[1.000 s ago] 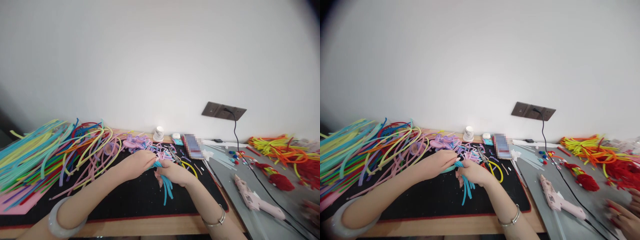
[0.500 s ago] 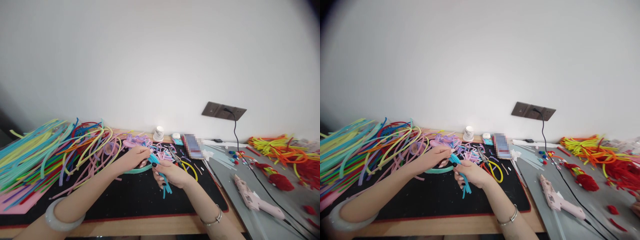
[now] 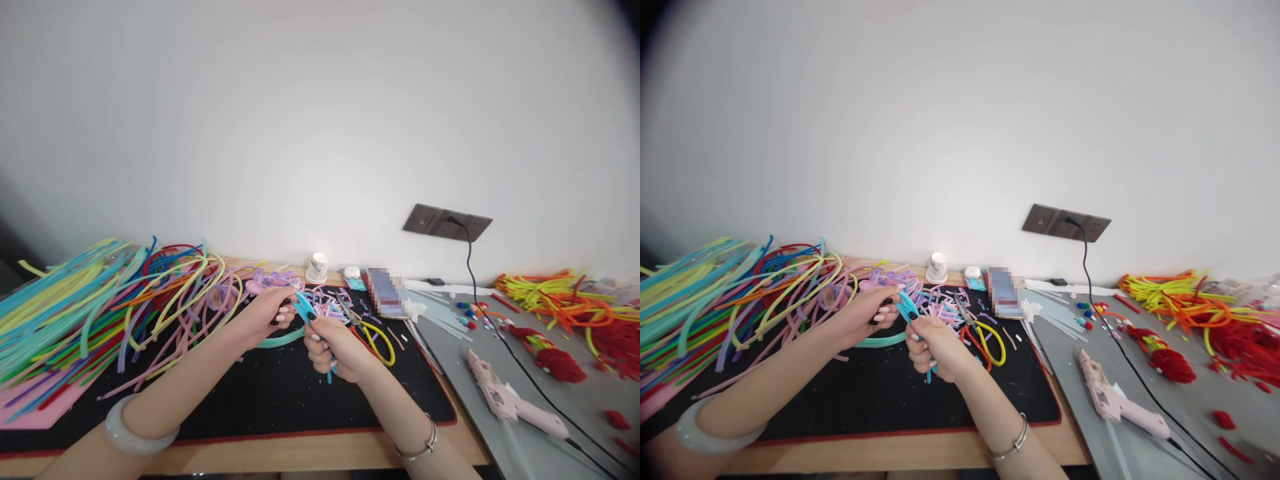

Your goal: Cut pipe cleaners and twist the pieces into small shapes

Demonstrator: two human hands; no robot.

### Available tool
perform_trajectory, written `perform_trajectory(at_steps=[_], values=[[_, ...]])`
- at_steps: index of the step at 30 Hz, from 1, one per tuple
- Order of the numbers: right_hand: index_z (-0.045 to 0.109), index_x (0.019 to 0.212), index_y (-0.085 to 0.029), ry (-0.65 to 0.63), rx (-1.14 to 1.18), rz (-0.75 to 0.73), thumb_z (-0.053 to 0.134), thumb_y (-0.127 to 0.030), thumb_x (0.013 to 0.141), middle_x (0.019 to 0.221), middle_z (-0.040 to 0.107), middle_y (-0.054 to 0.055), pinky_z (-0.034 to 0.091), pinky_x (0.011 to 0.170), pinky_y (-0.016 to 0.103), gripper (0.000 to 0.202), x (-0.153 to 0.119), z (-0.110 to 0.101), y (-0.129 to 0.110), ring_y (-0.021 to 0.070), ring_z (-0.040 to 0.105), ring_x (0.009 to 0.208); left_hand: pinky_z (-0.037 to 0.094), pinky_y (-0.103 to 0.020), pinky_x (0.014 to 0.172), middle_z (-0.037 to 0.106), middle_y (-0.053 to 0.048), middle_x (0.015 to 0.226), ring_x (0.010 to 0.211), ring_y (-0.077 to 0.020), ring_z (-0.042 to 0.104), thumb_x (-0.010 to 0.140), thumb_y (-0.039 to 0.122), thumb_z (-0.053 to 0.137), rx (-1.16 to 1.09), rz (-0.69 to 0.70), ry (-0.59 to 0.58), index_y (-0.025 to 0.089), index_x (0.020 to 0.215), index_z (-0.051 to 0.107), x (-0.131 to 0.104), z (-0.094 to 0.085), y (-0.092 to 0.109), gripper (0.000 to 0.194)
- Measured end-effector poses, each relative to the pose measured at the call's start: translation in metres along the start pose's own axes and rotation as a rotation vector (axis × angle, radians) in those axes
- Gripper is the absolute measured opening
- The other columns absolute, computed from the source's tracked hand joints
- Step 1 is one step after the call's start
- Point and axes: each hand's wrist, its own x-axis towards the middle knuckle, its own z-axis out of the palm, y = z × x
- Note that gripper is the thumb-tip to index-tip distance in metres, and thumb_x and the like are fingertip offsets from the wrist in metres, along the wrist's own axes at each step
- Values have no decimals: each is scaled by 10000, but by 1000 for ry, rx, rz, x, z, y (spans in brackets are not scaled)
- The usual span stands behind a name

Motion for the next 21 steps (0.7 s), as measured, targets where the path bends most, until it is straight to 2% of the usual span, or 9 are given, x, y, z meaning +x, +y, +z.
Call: perform_trajectory(at_steps=[4,7,9,11,13,15,16,19,21], values=[[356,643,-179,-5,83,-31,423,-371,863,469,213,-97,70,342,159,300,-1,4,1,31,84,371,166,-152,385,251,89,493,389,-13,213,777,362,542,-106,0,27,152,621,417,2,5,-1,290],[350,643,-181,11,124,-56,435,-374,858,467,210,-99,80,343,159,301,-3,4,4,31,84,368,181,-145,389,252,90,499,398,-16,230,766,369,574,-128,58,-8,156,674,459,2,6,0,260],[334,636,-184,19,165,-77,435,-384,856,462,200,-100,79,339,157,313,-4,2,7,31,78,362,240,-142,417,318,81,526,423,-24,289,770,369,580,-93,122,-56,187,832,526,1,5,0,200],[312,628,-189,7,227,-96,438,-393,849,459,188,-102,79,334,154,326,-5,-1,9,31,71,357,321,-155,484,434,58,617,503,-43,394,779,375,572,-31,167,-107,257,1059,512,-2,4,-5,310],[289,624,-194,-32,295,-80,455,-400,832,456,180,-104,81,330,152,337,-3,-3,11,32,68,352,389,-189,598,528,16,767,668,-81,491,784,390,563,26,167,-172,266,1153,485,-3,4,-16,397],[269,622,-199,-72,337,-39,470,-418,817,449,179,-106,81,327,152,356,-1,-4,13,33,66,347,409,-251,735,568,-35,844,812,-130,520,802,400,534,62,117,-295,193,1104,538,-3,7,-30,366],[261,621,-201,-79,344,-23,473,-428,814,445,182,-107,81,326,153,365,1,-4,14,34,65,345,405,-267,763,579,-40,842,824,-138,526,802,396,536,44,97,-307,181,1073,555,-2,9,-37,346],[277,632,-202,-21,284,-21,456,-467,816,443,216,-106,122,330,152,369,4,0,18,34,100,340,412,-294,746,597,-50,800,770,-154,546,817,431,496,12,97,-280,161,986,578,2,16,-51,329],[340,674,-199,79,130,-34,427,-486,824,465,302,-93,244,360,164,336,1,1,20,42,225,348,422,-297,714,597,-51,766,734,-161,554,813,439,492,11,127,-242,150,914,582,5,20,-52,319]])
